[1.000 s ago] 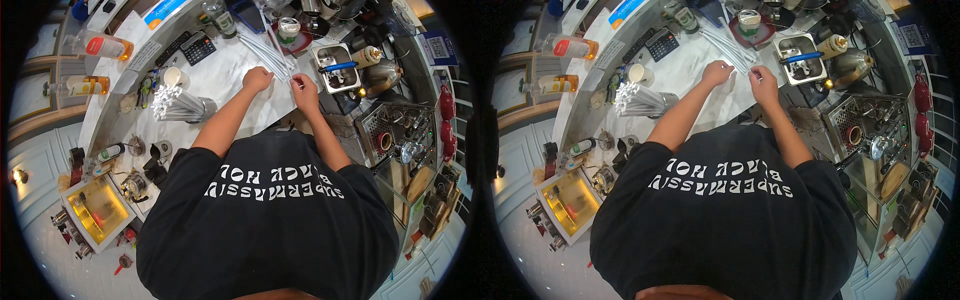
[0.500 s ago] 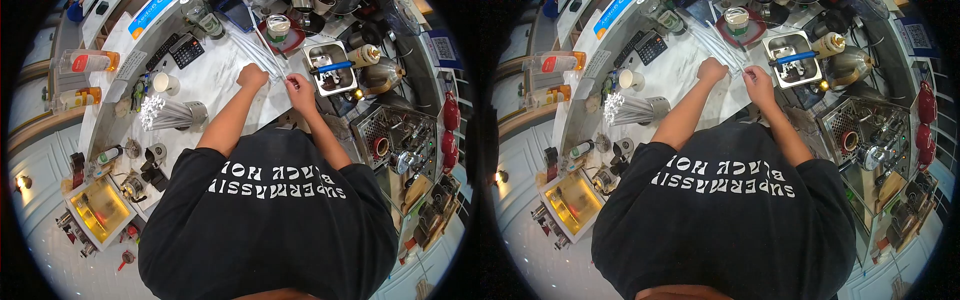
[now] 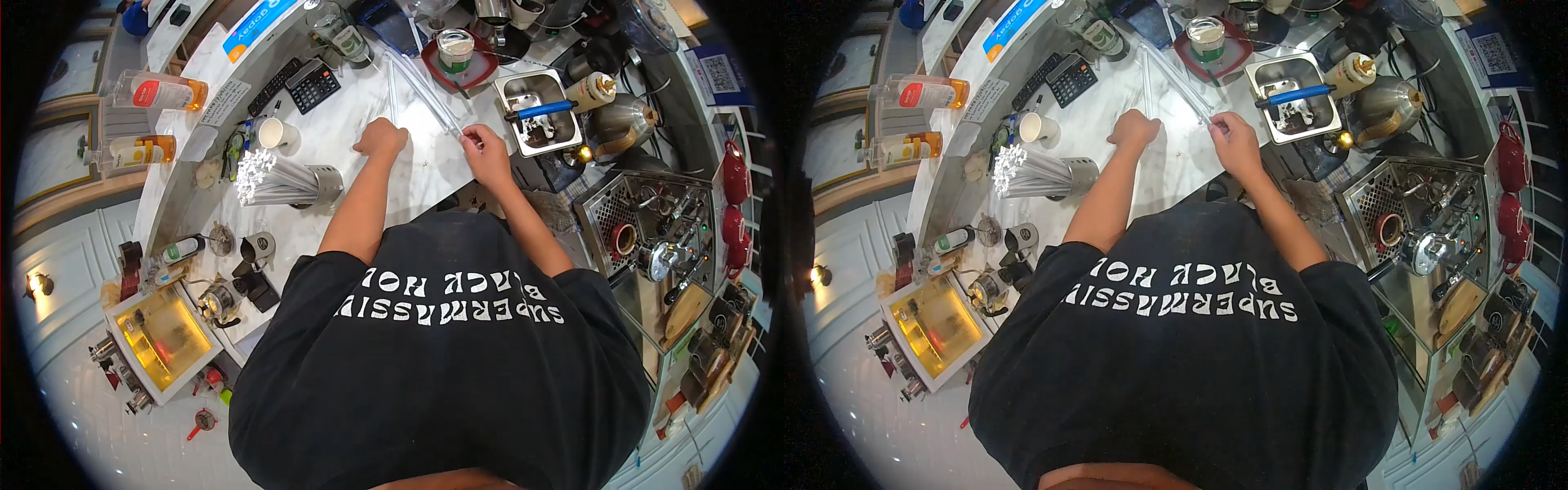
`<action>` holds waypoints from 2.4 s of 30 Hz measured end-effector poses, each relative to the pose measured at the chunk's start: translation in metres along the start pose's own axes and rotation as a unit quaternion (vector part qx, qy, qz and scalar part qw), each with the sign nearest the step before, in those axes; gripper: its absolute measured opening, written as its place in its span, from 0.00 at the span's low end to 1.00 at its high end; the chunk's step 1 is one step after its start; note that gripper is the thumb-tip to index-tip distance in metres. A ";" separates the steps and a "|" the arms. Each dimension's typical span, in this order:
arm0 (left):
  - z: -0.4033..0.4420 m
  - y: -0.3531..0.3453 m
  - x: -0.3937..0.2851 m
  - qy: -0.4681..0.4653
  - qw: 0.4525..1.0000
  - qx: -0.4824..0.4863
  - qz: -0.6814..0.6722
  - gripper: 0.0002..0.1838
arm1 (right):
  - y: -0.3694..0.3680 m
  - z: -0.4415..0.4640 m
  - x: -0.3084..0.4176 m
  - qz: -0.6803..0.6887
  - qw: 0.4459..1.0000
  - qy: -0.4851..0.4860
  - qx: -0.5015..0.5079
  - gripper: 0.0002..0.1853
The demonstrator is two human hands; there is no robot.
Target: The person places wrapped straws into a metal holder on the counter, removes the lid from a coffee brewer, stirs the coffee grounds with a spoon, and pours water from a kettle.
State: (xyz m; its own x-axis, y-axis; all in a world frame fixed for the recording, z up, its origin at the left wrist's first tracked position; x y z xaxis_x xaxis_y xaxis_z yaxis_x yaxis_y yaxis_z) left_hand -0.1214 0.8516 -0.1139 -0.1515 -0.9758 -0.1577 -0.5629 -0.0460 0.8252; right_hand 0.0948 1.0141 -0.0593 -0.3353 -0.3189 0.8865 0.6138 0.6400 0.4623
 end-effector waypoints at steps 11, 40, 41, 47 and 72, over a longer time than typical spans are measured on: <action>0.001 -0.001 0.020 -0.022 0.992 -0.117 -0.052 0.20 | -0.003 -0.008 0.004 -0.016 1.000 0.018 0.005 0.10; -0.123 0.022 0.127 -0.187 0.805 -0.028 -0.562 0.11 | -0.054 -0.017 0.044 -0.023 0.999 0.031 0.035 0.09; -0.133 0.026 0.139 -0.176 0.804 -0.040 -0.567 0.11 | -0.066 -0.017 0.049 -0.008 0.998 0.039 0.047 0.11; -0.175 0.054 0.197 -0.133 0.783 -0.084 -0.602 0.07 | -0.130 -0.020 0.121 0.031 0.987 0.111 0.108 0.18; -0.164 0.144 0.296 -0.200 0.816 -0.255 -0.479 0.11 | -0.216 -0.071 0.190 0.013 0.980 0.170 0.098 0.15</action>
State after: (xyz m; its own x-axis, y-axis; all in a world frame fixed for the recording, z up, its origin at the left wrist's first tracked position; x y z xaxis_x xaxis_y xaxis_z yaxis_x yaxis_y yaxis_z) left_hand -0.1141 0.5207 0.0472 -0.1507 -0.2960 -0.9432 -0.1819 -0.9295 0.3208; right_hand -0.0504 0.7661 0.0106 -0.0428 -0.4934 0.8687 0.4590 0.7626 0.4558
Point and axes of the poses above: each hand's wrist, its own z-axis towards the middle knuckle, its own y-axis out of the back of the hand, x = y × z, the point moved 10 cm from there along z, towards the middle knuckle, and after that the axes turned 5 degrees about -z, right-handed, at the moved point
